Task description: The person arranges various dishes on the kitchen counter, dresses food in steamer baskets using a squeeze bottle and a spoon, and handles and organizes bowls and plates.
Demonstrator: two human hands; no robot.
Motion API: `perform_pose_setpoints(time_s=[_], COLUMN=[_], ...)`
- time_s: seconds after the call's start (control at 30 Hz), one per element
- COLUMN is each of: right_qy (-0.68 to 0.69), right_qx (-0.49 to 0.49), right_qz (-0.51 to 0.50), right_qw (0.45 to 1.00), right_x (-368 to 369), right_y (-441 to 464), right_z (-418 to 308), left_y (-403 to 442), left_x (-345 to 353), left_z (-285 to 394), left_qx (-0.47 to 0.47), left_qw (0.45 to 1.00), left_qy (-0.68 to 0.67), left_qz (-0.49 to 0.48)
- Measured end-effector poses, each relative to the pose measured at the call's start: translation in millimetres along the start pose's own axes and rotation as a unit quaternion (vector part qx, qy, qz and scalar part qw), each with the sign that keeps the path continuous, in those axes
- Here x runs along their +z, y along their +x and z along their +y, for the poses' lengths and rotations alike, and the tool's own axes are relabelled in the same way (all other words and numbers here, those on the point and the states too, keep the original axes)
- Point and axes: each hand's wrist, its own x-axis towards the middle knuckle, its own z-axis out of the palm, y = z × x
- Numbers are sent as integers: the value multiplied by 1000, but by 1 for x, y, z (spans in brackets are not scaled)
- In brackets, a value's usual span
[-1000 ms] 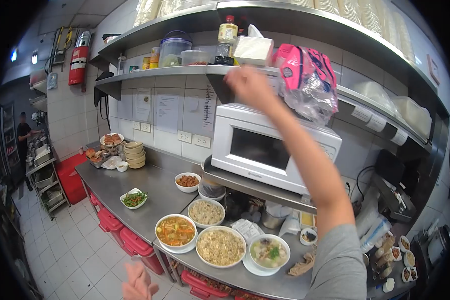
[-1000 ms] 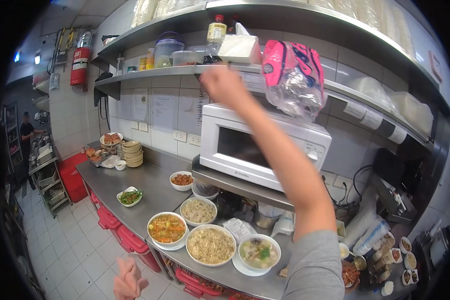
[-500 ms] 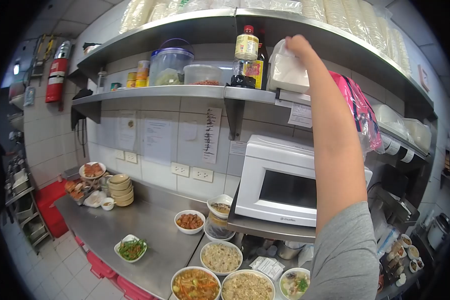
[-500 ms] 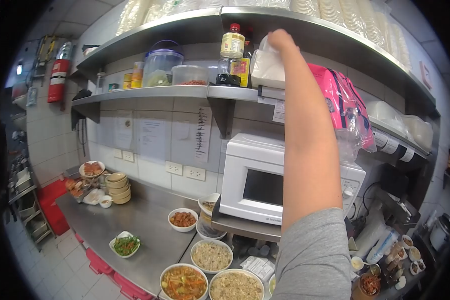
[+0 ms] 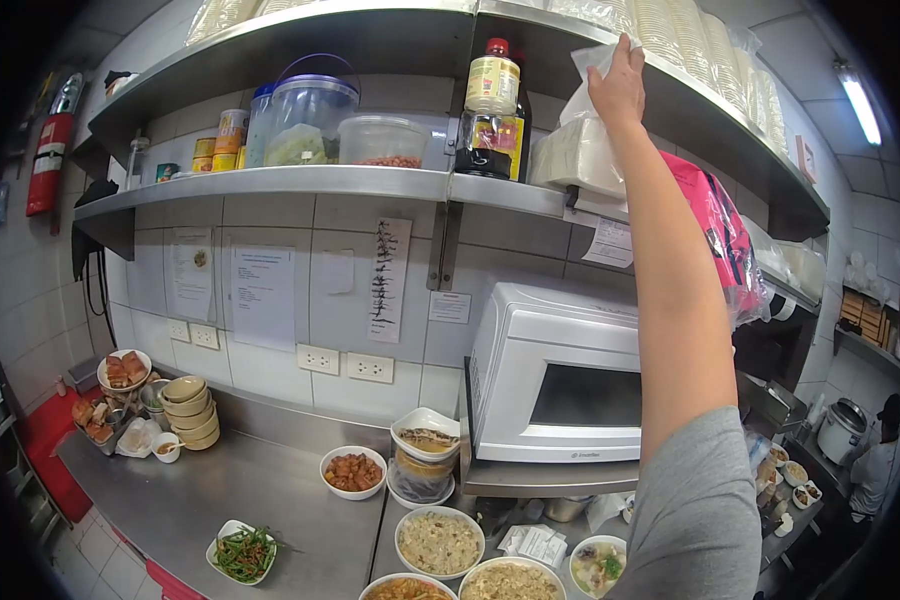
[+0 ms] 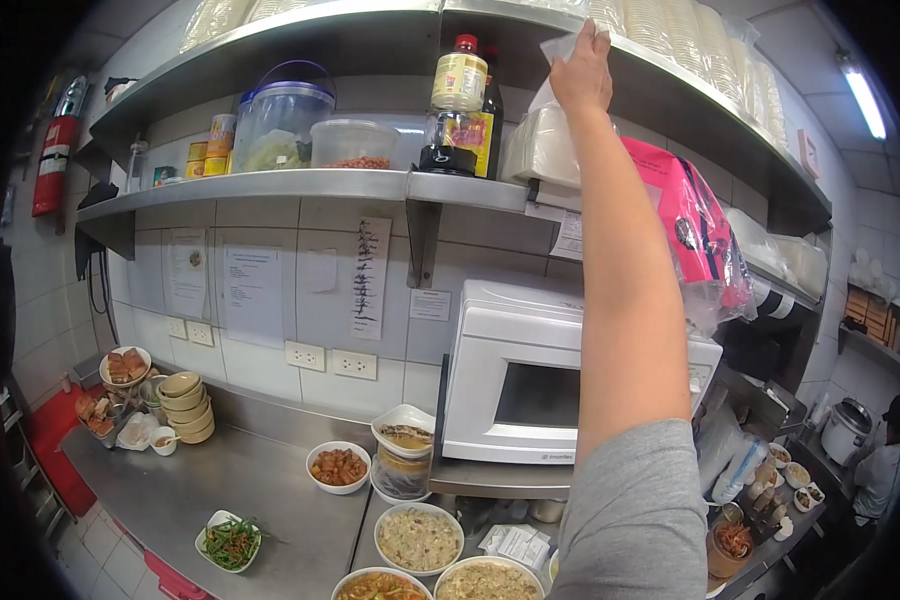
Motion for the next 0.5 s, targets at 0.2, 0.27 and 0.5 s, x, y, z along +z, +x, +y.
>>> perform_pose_setpoints(time_s=[0.2,0.27,0.5], right_qy=[54,62,-313], right_qx=[-96,-100,-58], right_qz=[169,249,-144], right_qw=[979,961,937], right_x=[-4,-24,-45], right_y=[2,15,1], right_z=[13,13,14], left_y=[127,203,380], left_x=[-11,-5,27], left_z=[9,65,360], left_qx=[212,250,444], left_qw=[968,951,701], left_qy=[40,-88,-523], left_qz=[132,159,196])
